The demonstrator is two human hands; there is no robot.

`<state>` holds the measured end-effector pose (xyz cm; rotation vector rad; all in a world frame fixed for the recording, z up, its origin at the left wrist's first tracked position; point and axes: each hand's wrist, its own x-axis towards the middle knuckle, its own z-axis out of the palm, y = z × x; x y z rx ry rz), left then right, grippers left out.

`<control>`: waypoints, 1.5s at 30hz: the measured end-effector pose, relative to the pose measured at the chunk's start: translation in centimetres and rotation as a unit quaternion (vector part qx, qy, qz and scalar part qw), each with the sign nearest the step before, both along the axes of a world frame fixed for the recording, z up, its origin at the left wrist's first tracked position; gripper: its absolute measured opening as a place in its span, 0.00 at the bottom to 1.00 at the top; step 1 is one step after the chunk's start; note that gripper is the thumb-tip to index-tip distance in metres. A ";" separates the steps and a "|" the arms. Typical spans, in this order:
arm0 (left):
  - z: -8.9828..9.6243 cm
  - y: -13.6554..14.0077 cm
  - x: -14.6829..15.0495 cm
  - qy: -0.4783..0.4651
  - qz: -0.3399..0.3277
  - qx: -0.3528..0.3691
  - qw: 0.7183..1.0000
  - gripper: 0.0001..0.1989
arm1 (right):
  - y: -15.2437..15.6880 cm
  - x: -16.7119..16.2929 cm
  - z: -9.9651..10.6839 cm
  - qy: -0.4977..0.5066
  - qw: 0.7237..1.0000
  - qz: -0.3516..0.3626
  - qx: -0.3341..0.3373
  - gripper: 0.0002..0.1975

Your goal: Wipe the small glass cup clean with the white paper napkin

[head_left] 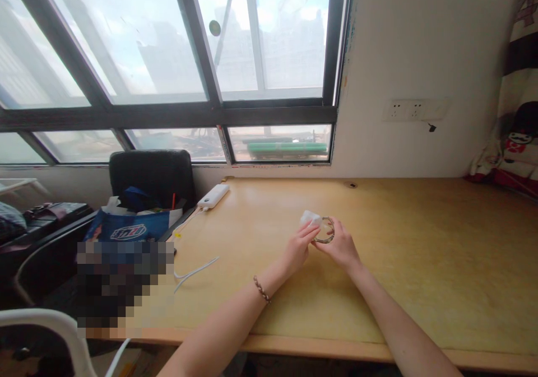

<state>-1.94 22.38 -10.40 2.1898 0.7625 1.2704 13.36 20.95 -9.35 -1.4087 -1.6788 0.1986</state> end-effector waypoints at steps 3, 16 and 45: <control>0.4 -0.3 0.3 -0.009 -0.005 -0.035 0.999 0.30 | -0.1 0.1 0.2 -0.015 1.000 0.004 0.006 0.33; 0.5 0.4 -0.6 0.040 -0.041 0.039 0.998 0.25 | -0.4 0.0 0.5 -0.020 1.000 0.010 -0.008 0.30; 1.1 -0.1 0.0 0.083 -0.062 -0.101 0.989 0.23 | 0.0 0.3 -0.1 -0.028 0.999 0.034 0.031 0.32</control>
